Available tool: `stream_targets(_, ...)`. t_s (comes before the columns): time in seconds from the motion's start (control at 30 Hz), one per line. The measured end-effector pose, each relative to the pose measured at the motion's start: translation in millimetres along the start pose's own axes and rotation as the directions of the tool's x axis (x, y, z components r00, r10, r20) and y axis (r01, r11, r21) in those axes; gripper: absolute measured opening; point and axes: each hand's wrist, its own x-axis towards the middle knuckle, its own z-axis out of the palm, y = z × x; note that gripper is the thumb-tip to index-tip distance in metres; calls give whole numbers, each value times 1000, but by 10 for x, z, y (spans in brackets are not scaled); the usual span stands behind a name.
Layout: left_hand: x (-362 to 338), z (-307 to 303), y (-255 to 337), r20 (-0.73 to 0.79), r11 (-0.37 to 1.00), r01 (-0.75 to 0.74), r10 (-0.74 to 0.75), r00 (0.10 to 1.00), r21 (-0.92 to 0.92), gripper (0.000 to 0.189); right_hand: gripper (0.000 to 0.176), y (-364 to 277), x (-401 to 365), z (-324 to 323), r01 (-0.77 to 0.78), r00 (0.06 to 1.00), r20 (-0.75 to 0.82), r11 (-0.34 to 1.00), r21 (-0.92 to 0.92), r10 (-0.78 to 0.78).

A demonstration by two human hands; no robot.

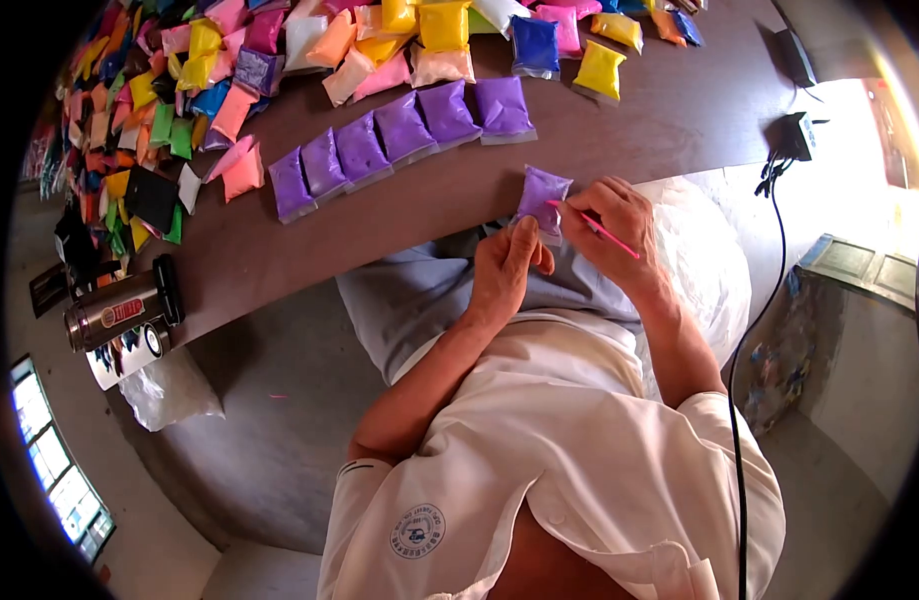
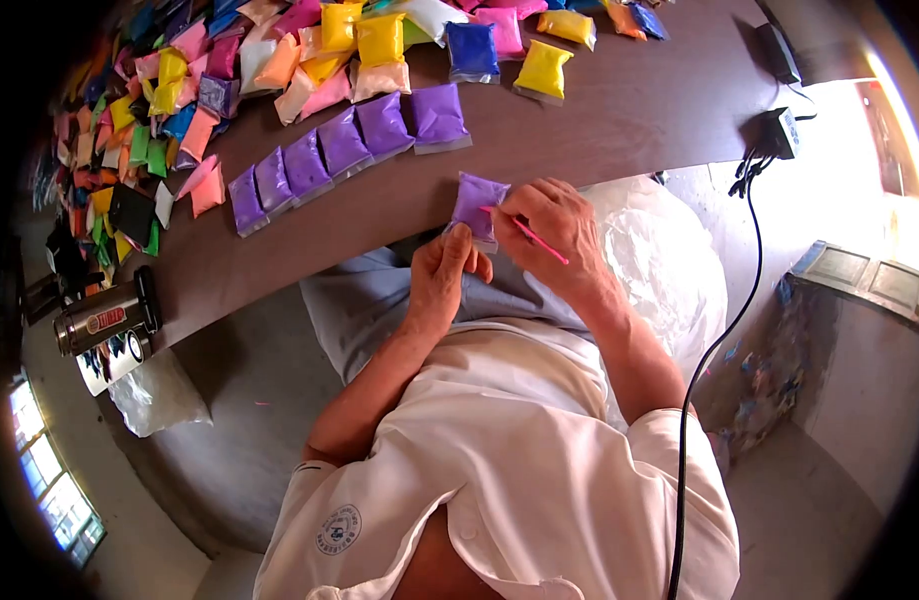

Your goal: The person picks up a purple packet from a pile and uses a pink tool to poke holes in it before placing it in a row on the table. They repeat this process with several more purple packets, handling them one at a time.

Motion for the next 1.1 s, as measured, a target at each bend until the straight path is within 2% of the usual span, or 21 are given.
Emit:
stream_targets(0.07,-14,21,27,11,1000,3,-3,1000,2,46,15,54,12,29,-18,997,-79,998,-62,13)
stream_targets(0.27,39,86,98,28,998,-44,43,999,47,48,14,116,99,56,-106,990,-100,988,-114,94)
stream_targets(0.4,55,87,104,34,993,-73,70,997,95,48,14,158,134,81,-165,980,-124,984,-66,156)
stream_targets(0.5,9,34,55,24,994,-64,62,998,85,47,11,215,145,6,-209,962,-212,962,-174,170)
stream_targets(0.57,7,-4,39,11,995,-60,59,998,83,47,8,230,212,-133,-390,913,-113,920,36,392)
stream_targets(0.6,-7,-19,38,1,996,-40,40,999,74,46,8,201,211,-130,-387,914,-111,921,38,389)
stream_targets(0.7,-36,-29,12,-3,999,-19,19,1000,38,45,8,43,90,-111,-197,980,41,973,122,193)
stream_targets(0.73,-16,-23,10,6,999,-31,31,999,10,45,8,3,82,-82,-195,981,42,973,122,191)
stream_targets(0.8,6,-16,6,-6,999,-32,32,999,-9,46,9,-36,47,-4,-53,998,50,996,77,49)
stream_targets(0.83,11,-17,10,-14,999,-32,32,999,-27,47,10,9,47,42,-36,999,-24,998,50,37)
stream_targets(0.87,13,-23,20,-16,999,-30,30,999,-25,47,10,89,71,60,-38,999,-24,998,53,39)
stream_targets(0.93,6,-25,57,40,998,-52,50,998,38,43,11,236,138,14,-169,975,-167,976,-139,145)
stream_targets(1.0,38,-40,32,28,998,-42,41,999,37,43,11,240,230,-103,-181,974,-157,979,-95,165)
stream_targets(1.1,15,-40,-22,9,1000,-10,10,1000,22,44,10,41,155,-140,-200,979,54,973,116,195)
